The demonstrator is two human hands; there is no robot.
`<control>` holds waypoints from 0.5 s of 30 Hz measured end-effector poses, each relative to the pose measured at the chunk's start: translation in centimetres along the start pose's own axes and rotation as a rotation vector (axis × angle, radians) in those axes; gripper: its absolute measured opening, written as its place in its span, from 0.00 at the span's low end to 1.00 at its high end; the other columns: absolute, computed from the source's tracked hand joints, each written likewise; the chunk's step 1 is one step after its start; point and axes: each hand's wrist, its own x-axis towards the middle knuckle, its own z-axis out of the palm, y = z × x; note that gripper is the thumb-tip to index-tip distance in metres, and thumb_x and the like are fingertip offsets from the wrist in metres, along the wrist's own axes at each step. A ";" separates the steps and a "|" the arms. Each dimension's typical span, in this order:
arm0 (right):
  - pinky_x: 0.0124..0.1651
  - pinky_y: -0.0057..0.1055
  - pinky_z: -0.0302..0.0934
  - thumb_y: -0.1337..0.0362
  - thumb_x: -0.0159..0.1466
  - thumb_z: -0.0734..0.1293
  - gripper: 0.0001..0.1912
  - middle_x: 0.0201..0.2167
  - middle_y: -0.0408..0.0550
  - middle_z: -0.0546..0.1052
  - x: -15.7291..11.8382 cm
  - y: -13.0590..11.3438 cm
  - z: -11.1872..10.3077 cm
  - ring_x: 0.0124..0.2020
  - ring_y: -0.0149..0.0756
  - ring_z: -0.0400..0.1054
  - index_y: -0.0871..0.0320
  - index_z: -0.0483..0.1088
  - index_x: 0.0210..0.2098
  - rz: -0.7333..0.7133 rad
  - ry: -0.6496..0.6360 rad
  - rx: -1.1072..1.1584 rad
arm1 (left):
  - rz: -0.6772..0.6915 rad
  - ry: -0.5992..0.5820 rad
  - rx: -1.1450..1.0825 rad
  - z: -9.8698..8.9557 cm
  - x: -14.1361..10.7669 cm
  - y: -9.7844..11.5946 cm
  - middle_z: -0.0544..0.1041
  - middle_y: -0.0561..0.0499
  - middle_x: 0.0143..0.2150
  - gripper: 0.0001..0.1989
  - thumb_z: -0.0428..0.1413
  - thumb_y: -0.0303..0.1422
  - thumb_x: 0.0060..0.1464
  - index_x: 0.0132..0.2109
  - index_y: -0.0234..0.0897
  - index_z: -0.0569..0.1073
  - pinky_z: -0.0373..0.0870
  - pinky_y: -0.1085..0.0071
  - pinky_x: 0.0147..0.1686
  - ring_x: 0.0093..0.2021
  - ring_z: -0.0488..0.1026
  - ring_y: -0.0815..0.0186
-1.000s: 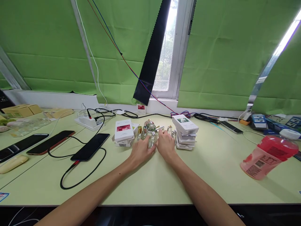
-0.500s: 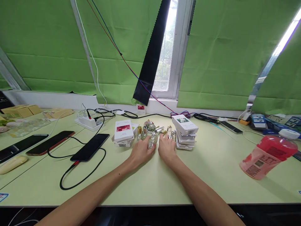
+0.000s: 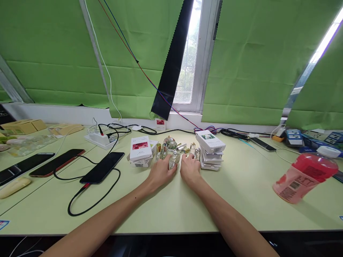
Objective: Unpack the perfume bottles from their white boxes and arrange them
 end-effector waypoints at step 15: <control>0.46 0.37 0.69 0.70 0.68 0.60 0.20 0.54 0.69 0.71 -0.1 -0.1 0.1 0.54 0.52 0.72 0.63 0.67 0.59 -0.013 -0.003 -0.001 | 0.003 0.001 -0.001 0.2 0.1 -0.2 0.78 0.51 0.27 0.13 0.51 0.43 0.61 0.47 0.41 0.69 0.55 0.68 0.27 0.29 0.75 0.57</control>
